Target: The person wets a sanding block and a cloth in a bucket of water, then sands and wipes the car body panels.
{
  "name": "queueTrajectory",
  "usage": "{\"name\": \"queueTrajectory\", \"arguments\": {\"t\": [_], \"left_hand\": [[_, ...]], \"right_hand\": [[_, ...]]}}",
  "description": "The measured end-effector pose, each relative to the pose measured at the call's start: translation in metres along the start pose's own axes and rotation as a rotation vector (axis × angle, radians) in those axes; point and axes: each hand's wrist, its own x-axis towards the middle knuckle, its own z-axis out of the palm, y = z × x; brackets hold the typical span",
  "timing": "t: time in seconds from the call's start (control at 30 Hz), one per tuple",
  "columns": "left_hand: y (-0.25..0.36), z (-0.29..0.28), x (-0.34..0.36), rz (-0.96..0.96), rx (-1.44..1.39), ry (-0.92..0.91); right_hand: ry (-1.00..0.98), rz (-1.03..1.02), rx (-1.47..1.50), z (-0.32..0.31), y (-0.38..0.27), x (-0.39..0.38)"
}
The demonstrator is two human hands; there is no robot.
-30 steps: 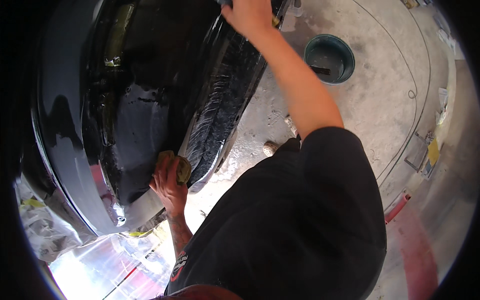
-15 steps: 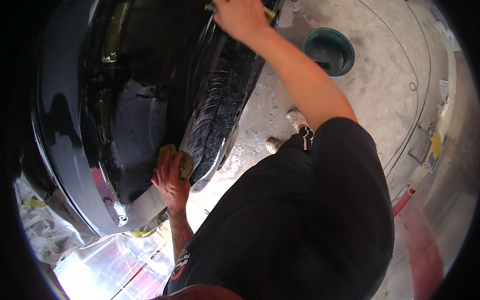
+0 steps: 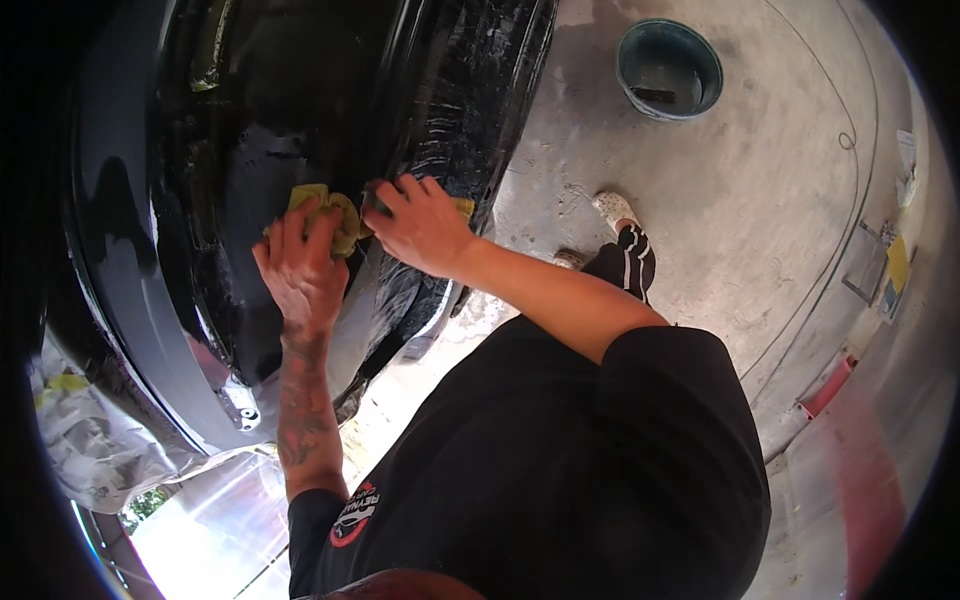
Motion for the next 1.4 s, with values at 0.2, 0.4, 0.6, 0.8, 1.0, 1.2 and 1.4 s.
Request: {"name": "queueTrajectory", "arguments": {"t": [0.2,0.4,0.6,0.8,1.0,1.2,1.4], "left_hand": [[-0.007,-0.004,0.044,0.190,0.087,0.056],[-0.014,0.005,0.055,0.211,0.086,0.065],[-0.010,-0.010,0.021,0.136,0.105,0.032],[-0.013,-0.012,-0.059,0.019,0.073,0.012],[-0.008,-0.021,-0.110,-0.119,-0.015,0.007],[-0.011,-0.009,-0.117,-0.123,-0.017,0.107],[-0.017,-0.006,-0.123,-0.094,-0.009,0.124]], "right_hand": [[0.430,0.259,-0.092,-0.014,0.084,0.071],[0.290,0.194,0.192,0.044,-0.028,-0.027],[0.423,0.330,0.060,0.031,0.017,0.016],[0.324,0.308,0.243,0.047,-0.027,-0.023],[0.564,0.359,0.039,0.019,0.064,0.059],[0.447,0.323,0.158,0.031,0.028,0.026],[0.532,0.266,0.041,0.010,0.096,0.074]]}}
